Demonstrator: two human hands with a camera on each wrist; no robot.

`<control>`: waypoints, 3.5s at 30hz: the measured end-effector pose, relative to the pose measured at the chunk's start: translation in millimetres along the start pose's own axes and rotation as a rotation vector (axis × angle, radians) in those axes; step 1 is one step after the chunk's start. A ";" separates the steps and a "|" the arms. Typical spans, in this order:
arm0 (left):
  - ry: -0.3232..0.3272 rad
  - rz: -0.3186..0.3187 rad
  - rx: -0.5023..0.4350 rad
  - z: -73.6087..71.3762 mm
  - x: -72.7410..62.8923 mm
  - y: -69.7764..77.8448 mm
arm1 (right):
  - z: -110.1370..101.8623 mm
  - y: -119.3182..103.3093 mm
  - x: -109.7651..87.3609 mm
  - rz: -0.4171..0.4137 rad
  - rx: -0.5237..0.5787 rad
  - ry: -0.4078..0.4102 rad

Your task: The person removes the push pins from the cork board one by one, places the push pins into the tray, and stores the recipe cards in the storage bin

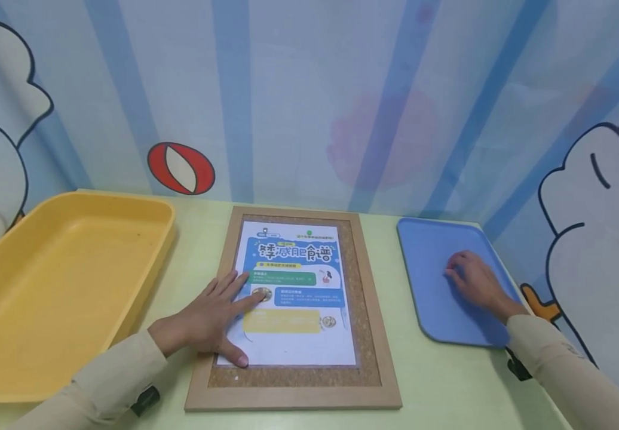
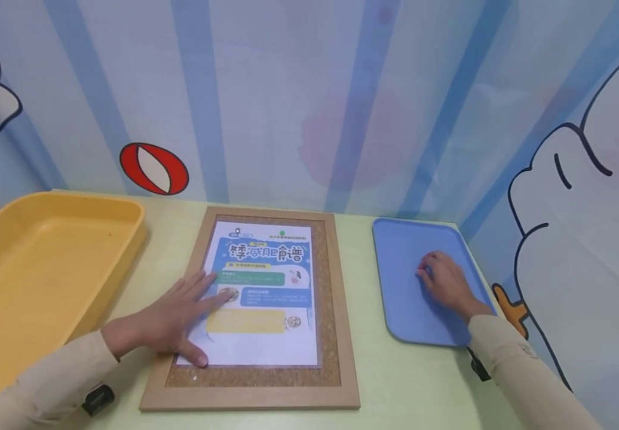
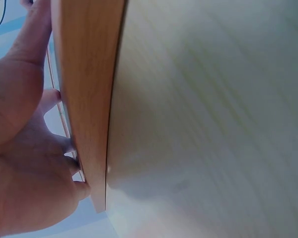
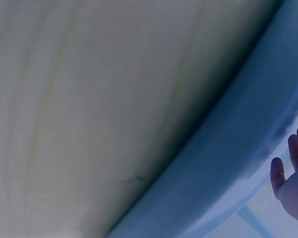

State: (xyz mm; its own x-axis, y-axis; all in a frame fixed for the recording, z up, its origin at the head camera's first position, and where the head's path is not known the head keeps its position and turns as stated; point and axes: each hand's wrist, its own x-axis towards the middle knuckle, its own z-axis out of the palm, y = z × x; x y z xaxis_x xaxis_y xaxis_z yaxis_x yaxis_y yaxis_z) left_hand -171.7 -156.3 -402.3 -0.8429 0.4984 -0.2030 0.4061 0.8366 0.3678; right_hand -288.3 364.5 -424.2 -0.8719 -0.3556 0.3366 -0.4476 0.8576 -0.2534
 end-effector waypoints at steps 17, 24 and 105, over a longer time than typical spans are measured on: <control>0.021 0.012 0.024 -1.3 0.3 -1.7 | -0.2 3.7 3.2 0.010 0.001 0.009; 0.010 0.002 0.009 -2.3 0.3 0.9 | 2.2 6.2 2.8 0.020 0.004 0.006; 0.042 0.005 -0.044 8.1 -0.8 -1.4 | 76.2 -158.0 141.8 0.096 0.311 -0.217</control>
State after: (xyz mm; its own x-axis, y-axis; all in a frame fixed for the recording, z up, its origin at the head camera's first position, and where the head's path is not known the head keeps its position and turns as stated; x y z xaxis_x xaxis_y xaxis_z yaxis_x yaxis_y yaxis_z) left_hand -168.7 -156.1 -410.0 -0.8550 0.4923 -0.1634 0.3954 0.8225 0.4088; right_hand -356.3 150.3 -405.6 -0.9194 -0.3785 0.1065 -0.3719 0.7490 -0.5483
